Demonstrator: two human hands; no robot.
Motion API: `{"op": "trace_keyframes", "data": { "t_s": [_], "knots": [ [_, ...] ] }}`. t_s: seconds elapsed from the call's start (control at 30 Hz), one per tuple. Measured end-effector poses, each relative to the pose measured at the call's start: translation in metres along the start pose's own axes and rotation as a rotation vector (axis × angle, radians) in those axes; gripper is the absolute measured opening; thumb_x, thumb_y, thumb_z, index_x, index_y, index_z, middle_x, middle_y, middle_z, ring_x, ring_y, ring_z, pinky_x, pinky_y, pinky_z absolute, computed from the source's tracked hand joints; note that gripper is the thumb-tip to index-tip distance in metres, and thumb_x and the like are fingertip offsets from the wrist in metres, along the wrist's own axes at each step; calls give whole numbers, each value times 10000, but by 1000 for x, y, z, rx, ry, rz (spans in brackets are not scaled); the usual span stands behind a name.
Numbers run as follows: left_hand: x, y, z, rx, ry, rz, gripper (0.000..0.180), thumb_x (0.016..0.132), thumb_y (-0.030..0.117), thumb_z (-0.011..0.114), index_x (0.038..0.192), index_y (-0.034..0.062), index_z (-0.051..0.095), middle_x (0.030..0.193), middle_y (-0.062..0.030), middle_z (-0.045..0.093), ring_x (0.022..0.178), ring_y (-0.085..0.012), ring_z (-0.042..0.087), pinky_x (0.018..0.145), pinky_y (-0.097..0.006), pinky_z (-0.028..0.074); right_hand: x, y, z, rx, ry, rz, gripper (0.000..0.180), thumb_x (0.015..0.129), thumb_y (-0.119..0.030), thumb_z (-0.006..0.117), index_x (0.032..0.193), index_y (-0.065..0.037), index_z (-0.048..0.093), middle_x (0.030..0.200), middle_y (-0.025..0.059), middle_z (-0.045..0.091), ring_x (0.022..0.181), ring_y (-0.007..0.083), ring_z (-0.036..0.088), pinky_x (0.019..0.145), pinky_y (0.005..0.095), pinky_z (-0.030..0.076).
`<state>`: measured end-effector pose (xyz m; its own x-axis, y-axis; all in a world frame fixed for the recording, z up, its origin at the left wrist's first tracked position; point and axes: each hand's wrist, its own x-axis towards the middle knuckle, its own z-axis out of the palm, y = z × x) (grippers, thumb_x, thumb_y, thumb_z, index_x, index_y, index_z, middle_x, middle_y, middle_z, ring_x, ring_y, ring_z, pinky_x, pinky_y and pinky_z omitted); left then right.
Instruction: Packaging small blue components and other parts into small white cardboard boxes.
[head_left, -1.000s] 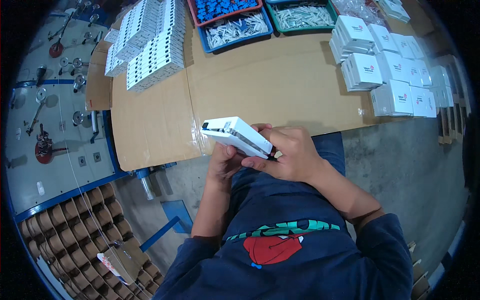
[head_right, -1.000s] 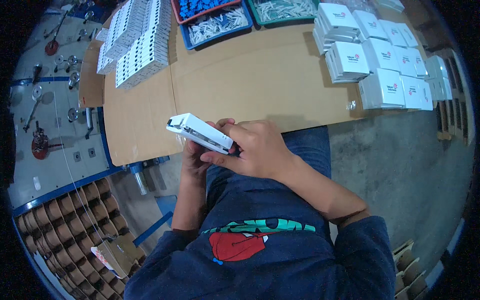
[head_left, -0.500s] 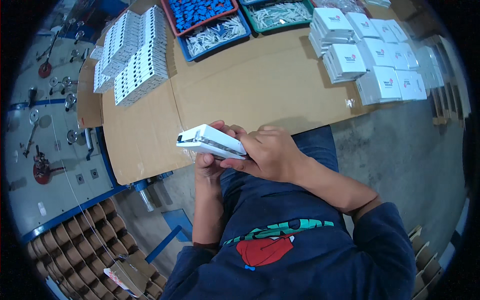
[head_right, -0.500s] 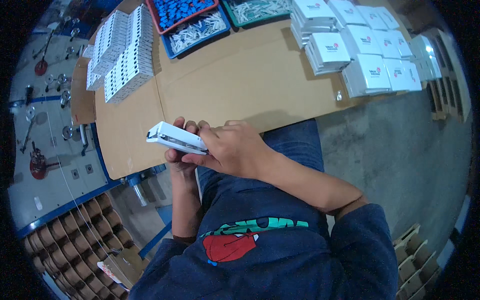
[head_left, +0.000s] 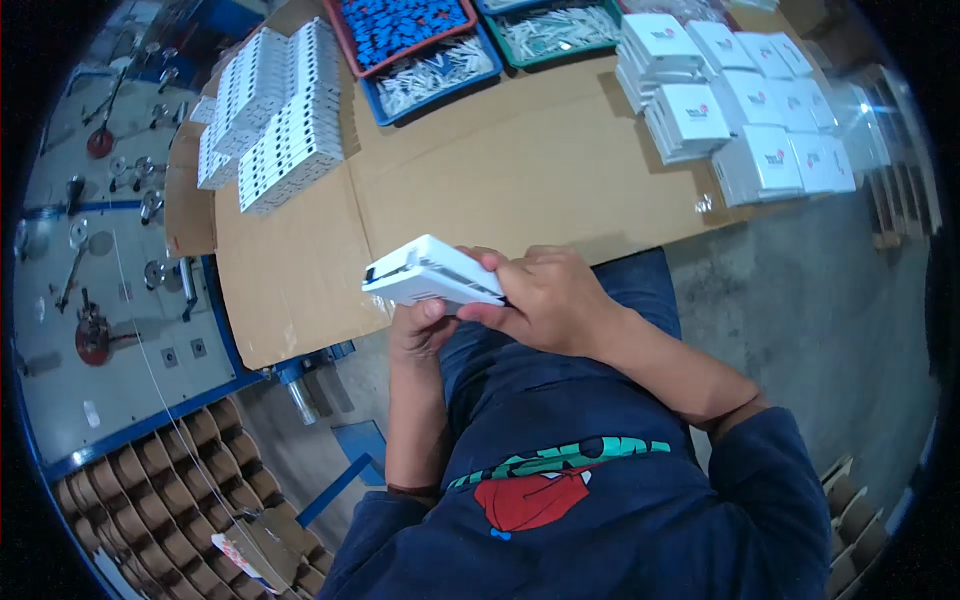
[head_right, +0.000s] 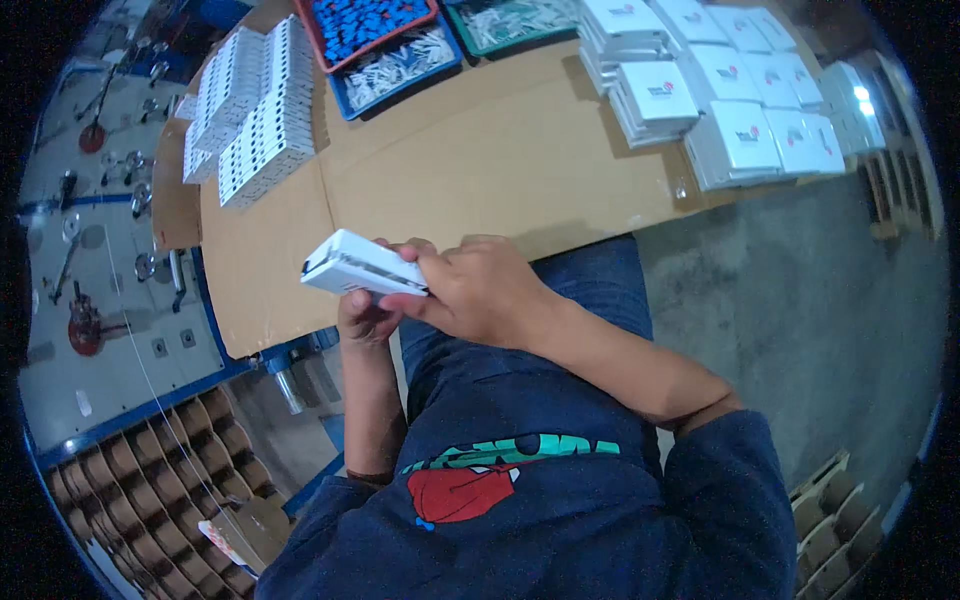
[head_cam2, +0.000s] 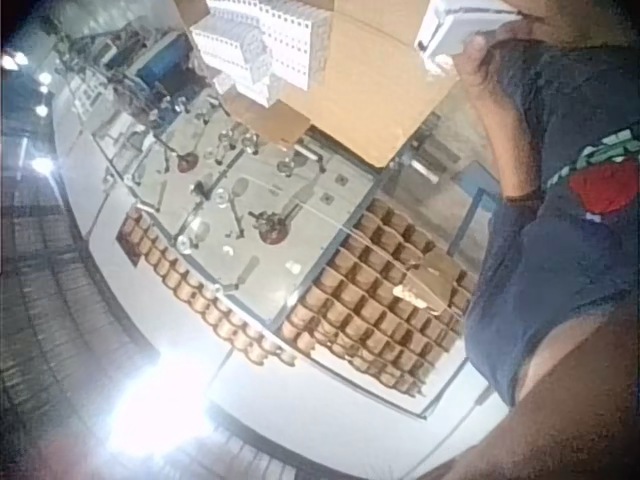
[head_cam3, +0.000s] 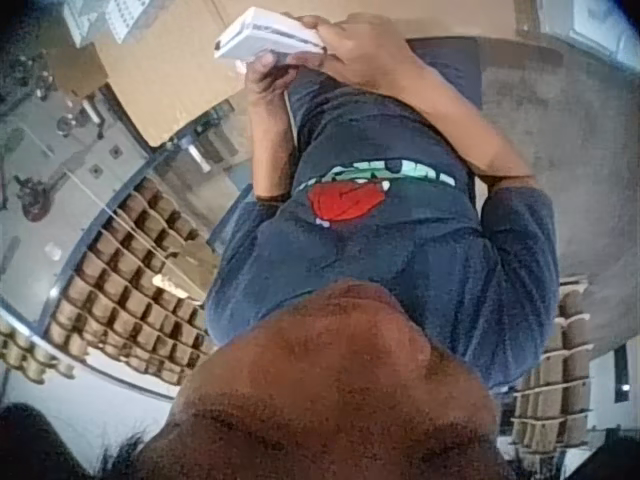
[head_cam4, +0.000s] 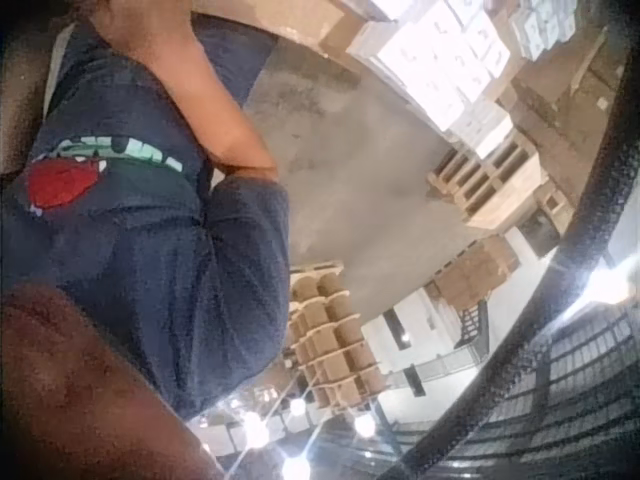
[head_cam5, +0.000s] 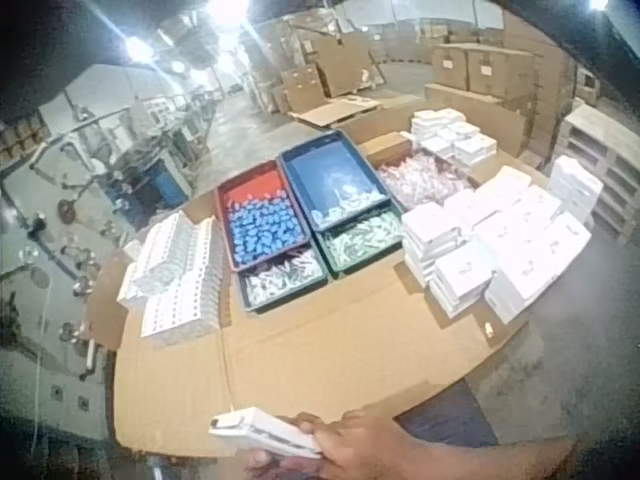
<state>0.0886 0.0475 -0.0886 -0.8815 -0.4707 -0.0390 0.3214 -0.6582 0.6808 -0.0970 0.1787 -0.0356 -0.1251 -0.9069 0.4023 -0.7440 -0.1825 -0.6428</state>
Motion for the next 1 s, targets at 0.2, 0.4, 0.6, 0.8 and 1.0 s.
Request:
{"op": "trace_keyframes", "data": {
  "t_s": [0.2,0.4,0.6,0.8,1.0],
  "knots": [
    [7,11,54,469,252,-4,513,883,138,796,1327,-37,608,1249,-153,698,1167,-226,660,1023,-375,521,4,11,-30,333,-84,376,554,846,-413,824,1195,-13,665,991,162,727,725,280,725,675,410,563],
    [11,0,63,368,262,-45,412,928,121,757,1300,-5,635,1163,-71,717,1047,-168,684,920,-321,553,19,-4,-40,102,122,-80,995,696,-345,920,1531,-78,450,1567,213,406,1406,351,488,1096,482,461],
    [10,-22,67,217,263,-75,493,1010,300,647,1406,32,528,1191,-72,681,1036,-157,677,870,-317,560,33,5,-40,-29,-252,-122,1006,692,-330,897,1542,-54,436,1573,179,444,1449,366,443,1205,561,319],
    [22,-19,87,-31,264,-233,722,1094,614,282,1527,46,389,1313,-129,597,1198,-195,603,1002,-333,510,32,11,-38,54,-261,-98,1049,634,-284,919,1528,-13,441,1524,225,504,1413,402,487,1198,513,340],
    [23,-23,89,-37,260,-163,750,1082,640,281,1527,45,386,1262,-132,612,1112,-202,645,989,-345,523,32,14,-32,135,-228,-81,1023,636,-304,923,1501,-2,468,1476,204,554,1370,393,528,1149,485,414]
  ]
}}
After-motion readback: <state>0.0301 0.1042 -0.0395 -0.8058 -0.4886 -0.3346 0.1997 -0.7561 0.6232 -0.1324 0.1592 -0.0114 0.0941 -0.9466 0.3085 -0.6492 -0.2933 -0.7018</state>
